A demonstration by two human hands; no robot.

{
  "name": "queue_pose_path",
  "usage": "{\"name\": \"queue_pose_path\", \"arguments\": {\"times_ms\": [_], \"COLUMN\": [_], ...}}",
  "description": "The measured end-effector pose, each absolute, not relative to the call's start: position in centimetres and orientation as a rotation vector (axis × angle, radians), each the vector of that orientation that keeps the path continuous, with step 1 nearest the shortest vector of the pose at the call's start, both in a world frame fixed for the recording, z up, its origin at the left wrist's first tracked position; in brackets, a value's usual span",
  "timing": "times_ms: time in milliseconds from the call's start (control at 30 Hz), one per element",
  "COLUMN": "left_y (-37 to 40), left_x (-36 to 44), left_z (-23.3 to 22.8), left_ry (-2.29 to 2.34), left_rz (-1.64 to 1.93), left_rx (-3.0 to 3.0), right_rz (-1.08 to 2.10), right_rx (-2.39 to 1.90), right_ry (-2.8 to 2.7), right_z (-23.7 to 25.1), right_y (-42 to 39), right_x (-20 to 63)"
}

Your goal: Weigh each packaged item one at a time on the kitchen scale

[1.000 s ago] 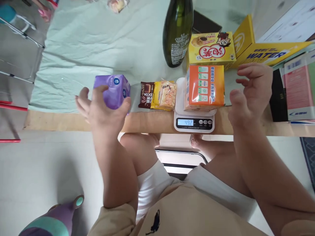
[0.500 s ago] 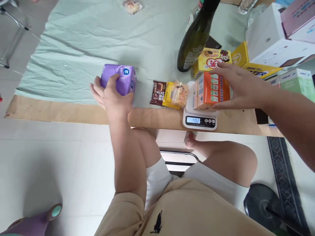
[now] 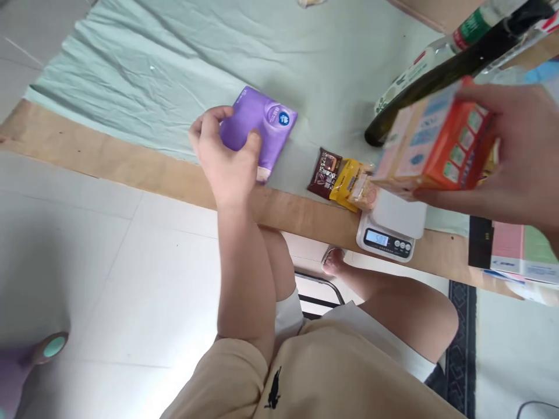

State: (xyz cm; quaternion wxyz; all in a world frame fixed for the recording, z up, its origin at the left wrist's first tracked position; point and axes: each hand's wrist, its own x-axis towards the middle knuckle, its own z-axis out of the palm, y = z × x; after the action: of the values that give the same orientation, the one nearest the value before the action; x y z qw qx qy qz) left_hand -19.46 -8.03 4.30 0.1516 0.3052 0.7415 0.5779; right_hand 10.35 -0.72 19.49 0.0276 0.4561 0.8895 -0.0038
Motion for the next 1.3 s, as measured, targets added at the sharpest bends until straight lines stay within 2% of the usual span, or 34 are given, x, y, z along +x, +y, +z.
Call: {"name": "queue_pose_path", "arguments": {"times_ms": [167,300,500,667,800,933,1033,1133,1200,1300], "left_y": [-8.2,-9.0,-8.7,-8.2,-8.5,-9.1,-9.1,-8.7,-8.4,-7.7], "left_x": [-20.3,-21.3,-21.9,-22.1,-21.1,-18.4,-16.2,-13.4,-10.9,-6.0], "left_z": [2.8,2.1,1.8,1.9,4.2,7.0,7.9,8.2,8.4,8.5], "left_ry": [2.127,2.004,1.728,1.799,1.737,1.539,1.395,1.306,1.281,1.232], "left_rz": [1.774,1.743,1.81,1.978,2.387,2.421,2.379,2.296,2.195,2.059], "left_rx": [0.727,0.824,0.854,0.844,0.965,0.965,1.134,1.272,1.36,1.475], "right_rz": [-0.232,-0.278,-0.293,-0.283,-0.293,-0.284,-0.419,-0.531,-0.263,0.146], "right_rx": [1.166,1.137,1.11,1.12,1.1,1.05,1.395,1.896,2.289,2.756], "right_ry": [2.834,2.74,2.725,2.684,2.668,3.052,3.481,3.942,4.034,3.777], "right_z": [16.1,13.0,11.7,10.6,11.2,13.4,12.9,9.0,5.6,2.0], "right_y": [-0.2,1.0,2.2,2.3,2.2,0.8,-0.6,-1.6,-2.4,-4.0], "right_x": [0.8,-1.9,-2.7,-3.8,-3.1,1.7,8.0,15.0,19.0,23.2]}}
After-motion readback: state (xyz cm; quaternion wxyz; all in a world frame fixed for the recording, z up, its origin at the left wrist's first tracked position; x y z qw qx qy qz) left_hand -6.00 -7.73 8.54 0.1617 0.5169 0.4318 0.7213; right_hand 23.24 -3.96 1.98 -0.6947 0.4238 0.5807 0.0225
